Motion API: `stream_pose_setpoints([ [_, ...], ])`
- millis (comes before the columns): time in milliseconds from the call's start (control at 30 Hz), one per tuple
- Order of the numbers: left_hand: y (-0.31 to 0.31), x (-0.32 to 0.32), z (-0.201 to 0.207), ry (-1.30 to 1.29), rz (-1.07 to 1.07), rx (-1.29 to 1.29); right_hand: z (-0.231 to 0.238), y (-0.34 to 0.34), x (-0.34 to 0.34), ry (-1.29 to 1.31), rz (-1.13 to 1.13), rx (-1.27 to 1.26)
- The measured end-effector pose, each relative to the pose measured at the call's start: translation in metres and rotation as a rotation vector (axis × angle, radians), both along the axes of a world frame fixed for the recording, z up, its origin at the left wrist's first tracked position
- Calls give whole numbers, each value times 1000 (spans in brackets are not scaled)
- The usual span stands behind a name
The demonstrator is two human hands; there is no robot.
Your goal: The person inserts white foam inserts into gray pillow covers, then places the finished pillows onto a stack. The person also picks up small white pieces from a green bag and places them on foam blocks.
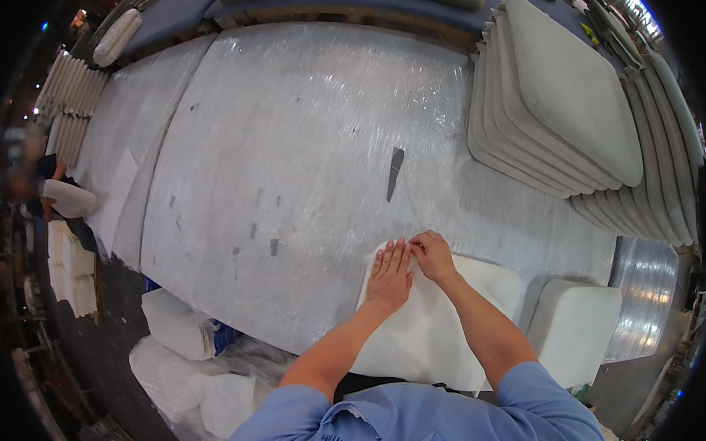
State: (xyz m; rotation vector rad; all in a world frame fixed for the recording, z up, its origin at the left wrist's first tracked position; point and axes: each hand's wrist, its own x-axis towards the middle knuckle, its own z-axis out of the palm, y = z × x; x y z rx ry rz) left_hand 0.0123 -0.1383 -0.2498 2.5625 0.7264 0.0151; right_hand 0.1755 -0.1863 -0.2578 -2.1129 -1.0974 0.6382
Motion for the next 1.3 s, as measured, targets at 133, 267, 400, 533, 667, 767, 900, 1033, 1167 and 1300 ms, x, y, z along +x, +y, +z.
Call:
stream_pose_setpoints([
  [133, 4, -2, -6, 78, -25, 15, -6, 3, 12, 116, 14, -93],
  [267, -1, 3, -3, 95, -59, 18, -40, -5, 34, -128, -208, -84],
  [400, 3, 2, -4, 61, -29, 21, -22, -8, 48, 287, -560, -91],
  [533, 5, -1, 1, 18, 8, -5, 18, 9, 12, 773, -472, 169],
  [667, 14, -21, 9, -184, 70, -92, 35, 20, -15, 1001, -490, 263],
  [767, 24, -54, 13, -278, 359, -133, 36, 16, -26, 1099, -512, 226],
  [900, 40, -76, -23, -385, 835, -657, 40, 31, -61, 1272, -425, 32],
  [1033, 50, -54, -37, -385, 893, -1016, 30, 40, -75, 1248, -448, -55],
  [1167, 55, -46, -44, -406, 991, -1183, 36, 42, -59, 1205, -418, -122],
  [1300, 52, -42, -45, -443, 936, -1191, 27, 36, -66, 1169, -395, -120],
])
